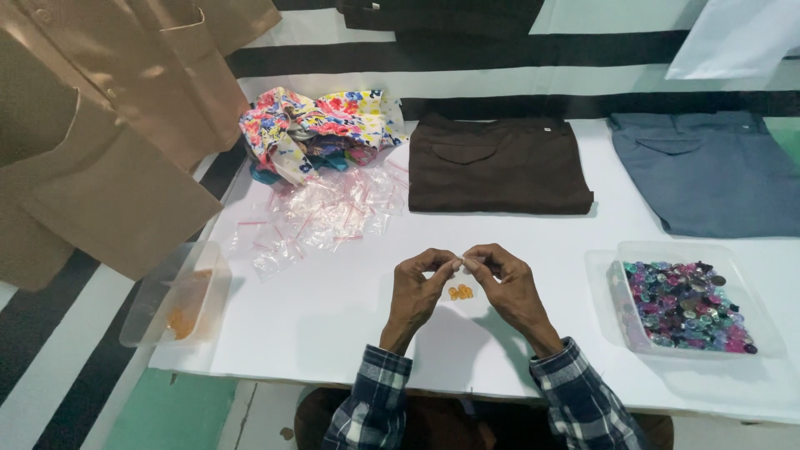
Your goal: The person picks small orange and pink buttons from a plastic container and places them into small clear plastic bags. They seal each bag after filling it and set it aside on the table. The process is repeated for multiple buttons of each color.
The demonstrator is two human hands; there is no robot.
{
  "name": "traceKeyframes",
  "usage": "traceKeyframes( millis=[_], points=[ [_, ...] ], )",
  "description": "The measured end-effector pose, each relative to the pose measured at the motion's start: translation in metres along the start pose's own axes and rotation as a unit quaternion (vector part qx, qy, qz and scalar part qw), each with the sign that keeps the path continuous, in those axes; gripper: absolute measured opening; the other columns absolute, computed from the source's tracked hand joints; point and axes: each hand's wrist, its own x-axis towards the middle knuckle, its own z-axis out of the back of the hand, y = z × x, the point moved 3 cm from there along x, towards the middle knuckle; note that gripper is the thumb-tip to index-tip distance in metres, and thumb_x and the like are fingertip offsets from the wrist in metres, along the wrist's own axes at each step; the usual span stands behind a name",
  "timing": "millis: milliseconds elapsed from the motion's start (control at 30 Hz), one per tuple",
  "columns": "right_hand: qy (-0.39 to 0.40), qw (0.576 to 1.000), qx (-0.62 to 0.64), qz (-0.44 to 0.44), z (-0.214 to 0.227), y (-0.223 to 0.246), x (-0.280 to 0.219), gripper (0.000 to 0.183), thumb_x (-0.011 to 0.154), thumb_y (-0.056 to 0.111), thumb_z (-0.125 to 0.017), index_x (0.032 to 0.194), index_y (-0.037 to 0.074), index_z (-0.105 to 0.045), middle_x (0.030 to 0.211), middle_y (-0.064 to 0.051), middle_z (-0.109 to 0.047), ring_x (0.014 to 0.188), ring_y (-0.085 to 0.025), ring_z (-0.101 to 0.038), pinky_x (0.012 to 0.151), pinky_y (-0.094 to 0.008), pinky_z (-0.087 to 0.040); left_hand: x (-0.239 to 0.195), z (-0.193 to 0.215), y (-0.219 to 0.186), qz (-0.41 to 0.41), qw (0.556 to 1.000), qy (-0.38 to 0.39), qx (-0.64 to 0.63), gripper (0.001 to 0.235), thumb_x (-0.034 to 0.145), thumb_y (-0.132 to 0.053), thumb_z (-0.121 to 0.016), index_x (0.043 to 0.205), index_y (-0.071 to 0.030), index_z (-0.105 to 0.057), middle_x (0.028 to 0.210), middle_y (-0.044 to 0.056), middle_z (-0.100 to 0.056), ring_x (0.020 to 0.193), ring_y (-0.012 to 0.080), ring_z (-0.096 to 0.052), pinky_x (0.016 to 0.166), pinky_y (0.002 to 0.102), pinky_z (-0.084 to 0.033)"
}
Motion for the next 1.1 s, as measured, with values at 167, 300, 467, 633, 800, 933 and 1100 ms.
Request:
traceKeyframes(
  millis=[167,300,467,633,800,933,1100],
  points=[
    [0.006,1.000,0.030,-0.001,-0.003,-0.008,0.003,0.016,0.094,0.020,-0.071,0.100,0.006,-0.076,0.080,-0.016,-0.074,0.087,-0.023,-0.069,0.090,-0.045,-0.055,-0.002,0.003,0.003,0.004,1.000,0.008,0.005,0.012,0.091,-0.019,-0.078,0.092,-0.006,-0.078,0.077,0.011,-0.076,0.078,0.0182,-0.072,0.079,0.035,-0.058],
    [0.001,0.999,0.041,-0.001,-0.005,-0.017,0.005,0.014,0.093,0.020,-0.073,0.095,0.007,-0.078,0.078,-0.014,-0.076,0.086,-0.019,-0.070,0.090,-0.042,-0.055,-0.002,0.005,0.010,-0.007,1.000,0.019,-0.005,0.013,0.092,-0.018,-0.077,0.092,-0.006,-0.077,0.078,0.012,-0.075,0.078,0.0206,-0.073,0.079,0.036,-0.058],
    [-0.014,1.000,0.021,0.008,-0.007,-0.008,0.004,0.012,0.093,0.017,-0.073,0.092,0.007,-0.079,0.075,-0.014,-0.077,0.083,-0.018,-0.070,0.087,-0.040,-0.056,-0.005,0.004,0.010,-0.016,1.000,-0.005,-0.001,0.011,0.093,-0.018,-0.075,0.092,-0.007,-0.076,0.077,0.011,-0.075,0.077,0.0186,-0.072,0.076,0.034,-0.058],
    [-0.031,0.998,0.049,0.014,-0.008,0.001,0.005,0.010,0.093,0.015,-0.074,0.094,0.007,-0.080,0.077,-0.011,-0.078,0.083,-0.013,-0.068,0.086,-0.037,-0.057,-0.003,0.004,0.001,-0.006,0.999,-0.013,-0.035,0.012,0.093,-0.018,-0.075,0.095,-0.006,-0.076,0.078,0.011,-0.075,0.076,0.0167,-0.071,0.074,0.032,-0.059],
    [-0.043,0.995,0.084,0.013,-0.004,0.006,0.010,0.011,0.094,0.013,-0.072,0.097,0.004,-0.079,0.077,-0.012,-0.077,0.079,-0.014,-0.067,0.083,-0.037,-0.058,-0.009,0.005,-0.005,0.023,0.997,0.023,-0.063,0.029,0.096,-0.023,-0.071,0.115,-0.002,-0.070,0.093,0.020,-0.073,0.086,0.0246,-0.069,0.079,0.041,-0.059],
    [-0.076,0.990,0.117,-0.011,-0.005,0.008,0.013,0.010,0.096,0.012,-0.071,0.099,0.005,-0.077,0.078,-0.013,-0.075,0.078,-0.014,-0.067,0.077,-0.033,-0.060,-0.020,-0.001,0.023,0.060,0.990,0.033,-0.122,0.049,0.082,-0.019,-0.085,0.124,-0.002,-0.064,0.103,0.018,-0.072,0.091,0.0214,-0.070,0.078,0.034,-0.057],
    [-0.094,0.986,0.131,-0.032,-0.005,0.005,0.014,0.013,0.095,0.012,-0.072,0.101,0.002,-0.076,0.080,-0.015,-0.075,0.078,-0.016,-0.069,0.075,-0.034,-0.062,-0.030,-0.005,0.033,0.122,0.978,-0.034,-0.167,0.031,0.078,-0.004,-0.086,0.106,-0.002,-0.073,0.090,0.011,-0.075,0.086,0.0143,-0.069,0.077,0.023,-0.058]
  ],
)
